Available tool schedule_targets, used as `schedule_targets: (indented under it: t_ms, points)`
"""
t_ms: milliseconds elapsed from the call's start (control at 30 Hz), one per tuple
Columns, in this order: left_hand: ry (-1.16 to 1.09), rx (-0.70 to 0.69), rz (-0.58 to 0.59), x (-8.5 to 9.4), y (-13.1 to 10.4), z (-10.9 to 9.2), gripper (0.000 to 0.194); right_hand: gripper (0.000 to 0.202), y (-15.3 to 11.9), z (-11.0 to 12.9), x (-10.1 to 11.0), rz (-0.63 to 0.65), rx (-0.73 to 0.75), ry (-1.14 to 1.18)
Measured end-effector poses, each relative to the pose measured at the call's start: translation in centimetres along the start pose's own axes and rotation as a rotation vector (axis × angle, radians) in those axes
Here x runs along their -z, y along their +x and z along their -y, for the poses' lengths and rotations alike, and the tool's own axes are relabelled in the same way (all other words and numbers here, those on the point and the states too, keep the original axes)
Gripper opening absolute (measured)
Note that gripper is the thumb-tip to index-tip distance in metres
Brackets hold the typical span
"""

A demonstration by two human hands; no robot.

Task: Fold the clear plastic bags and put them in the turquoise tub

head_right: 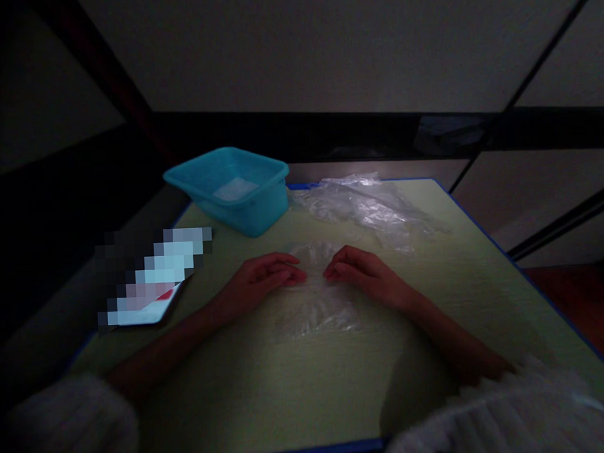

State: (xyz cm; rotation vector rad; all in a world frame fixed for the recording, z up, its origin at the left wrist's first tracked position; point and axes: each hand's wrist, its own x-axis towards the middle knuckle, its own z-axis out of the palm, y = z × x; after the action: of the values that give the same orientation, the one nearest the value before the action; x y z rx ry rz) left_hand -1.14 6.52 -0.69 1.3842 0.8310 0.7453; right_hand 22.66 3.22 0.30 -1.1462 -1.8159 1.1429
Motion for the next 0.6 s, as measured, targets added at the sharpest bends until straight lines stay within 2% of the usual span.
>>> schedule_targets:
  t_ms: [133, 233, 333, 433, 600]
  points:
    - [0.004, -0.004, -0.006, -0.1, -0.1, -0.1, 0.023, 0.021, -0.2, 0.1, 0.6, -0.002, -0.022, -0.028]
    - [0.008, -0.004, -0.013, -0.1, -0.1, -0.3, 0.023, 0.018, -0.7, 1.2, 1.4, 0.067, 0.060, -0.125]
    - [0.010, -0.006, -0.016, -0.2, -0.1, -0.3, 0.024, 0.012, -1.7, 3.1, 2.2, 0.231, 0.229, -0.329]
    - [0.007, -0.013, -0.017, -0.2, -0.1, -0.3, 0.023, 0.010, -3.0, 4.7, 2.3, 0.397, 0.304, -0.567]
    - [0.004, 0.001, -0.004, 0.0, -0.1, -0.2, 0.024, 0.013, -4.0, 5.1, 1.7, 0.421, 0.342, -0.881]
